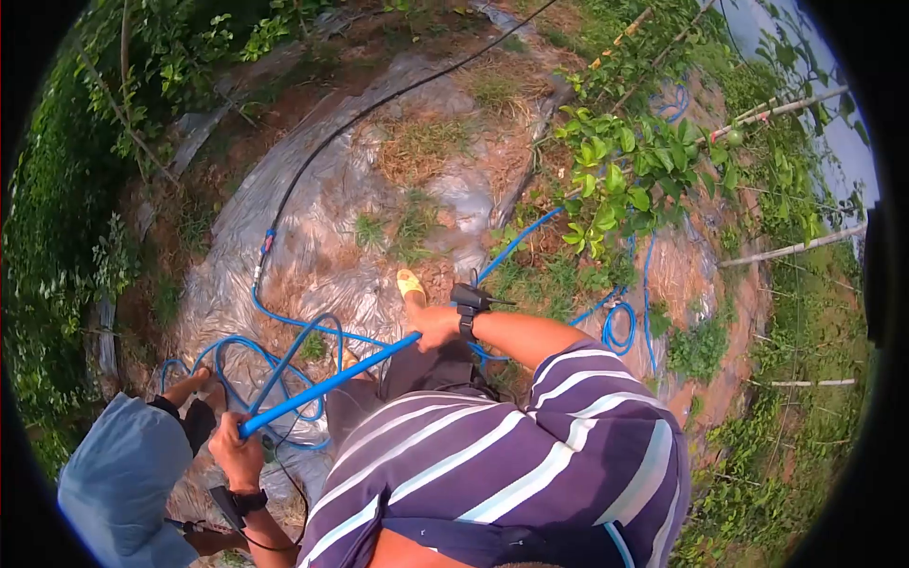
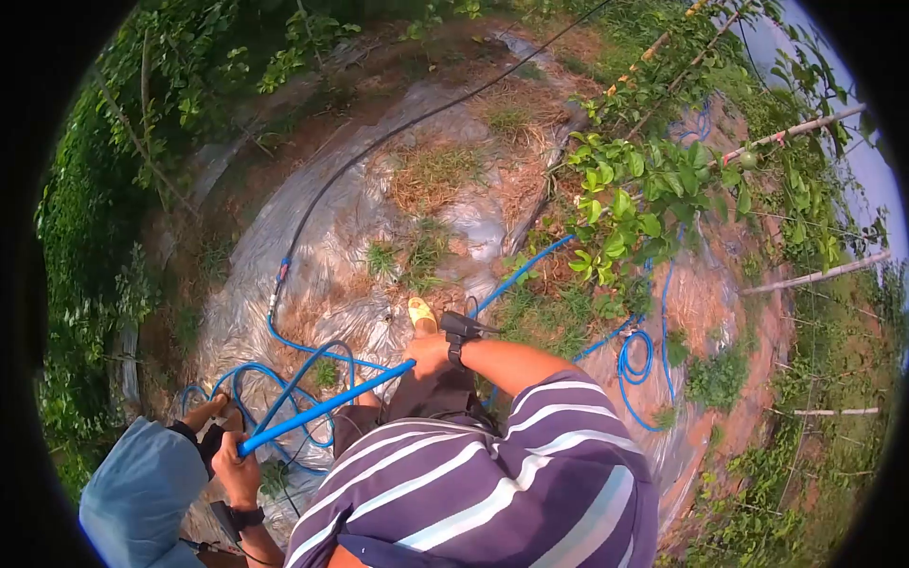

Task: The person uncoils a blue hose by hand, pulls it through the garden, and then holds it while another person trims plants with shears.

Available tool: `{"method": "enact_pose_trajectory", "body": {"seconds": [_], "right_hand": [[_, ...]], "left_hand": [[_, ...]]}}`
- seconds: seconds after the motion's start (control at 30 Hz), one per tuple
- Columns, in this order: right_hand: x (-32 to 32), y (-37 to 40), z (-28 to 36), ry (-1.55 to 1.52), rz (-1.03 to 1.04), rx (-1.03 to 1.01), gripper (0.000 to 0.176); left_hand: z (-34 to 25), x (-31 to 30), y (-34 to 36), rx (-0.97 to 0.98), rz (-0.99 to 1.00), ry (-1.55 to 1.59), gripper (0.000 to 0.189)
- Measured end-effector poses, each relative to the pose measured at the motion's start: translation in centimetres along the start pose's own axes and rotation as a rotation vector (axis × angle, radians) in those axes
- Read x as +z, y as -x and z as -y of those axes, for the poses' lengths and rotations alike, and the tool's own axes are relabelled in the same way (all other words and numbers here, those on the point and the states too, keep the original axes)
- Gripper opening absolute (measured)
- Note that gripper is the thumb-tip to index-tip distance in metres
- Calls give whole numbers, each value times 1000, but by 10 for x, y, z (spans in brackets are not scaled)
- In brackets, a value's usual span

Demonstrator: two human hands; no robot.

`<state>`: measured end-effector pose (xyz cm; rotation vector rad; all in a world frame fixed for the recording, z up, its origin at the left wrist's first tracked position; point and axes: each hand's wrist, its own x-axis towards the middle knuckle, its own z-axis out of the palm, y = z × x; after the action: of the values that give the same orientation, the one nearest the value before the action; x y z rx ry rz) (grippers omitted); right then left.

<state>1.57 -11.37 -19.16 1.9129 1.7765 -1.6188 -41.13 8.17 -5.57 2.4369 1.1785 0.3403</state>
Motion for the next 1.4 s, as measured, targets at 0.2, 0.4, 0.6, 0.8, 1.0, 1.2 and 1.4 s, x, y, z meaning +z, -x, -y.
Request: {"method": "enact_pose_trajectory", "body": {"seconds": [0.2,0.4,0.6,0.8,1.0,1.2,1.4], "right_hand": [[18,107,-191,362,-26,617,25],[33,103,-52,8,-56,548,28],[-11,52,118,-245,-104,38,36],[-47,60,228,-201,-57,-377,33],[-24,1,86,-125,-39,-309,33],[42,84,-172,250,7,524,20],[43,59,-10,54,-74,392,25]], "left_hand": [[81,-26,13,-333,-195,-108,18],[152,88,27,-368,256,-240,27],[-50,98,-19,187,335,108,91],[-64,65,-5,156,534,283,28],[-7,-74,0,-75,-133,-48,4],[166,-86,39,-420,-310,-423,9],[130,35,22,-317,221,-274,67]]}}
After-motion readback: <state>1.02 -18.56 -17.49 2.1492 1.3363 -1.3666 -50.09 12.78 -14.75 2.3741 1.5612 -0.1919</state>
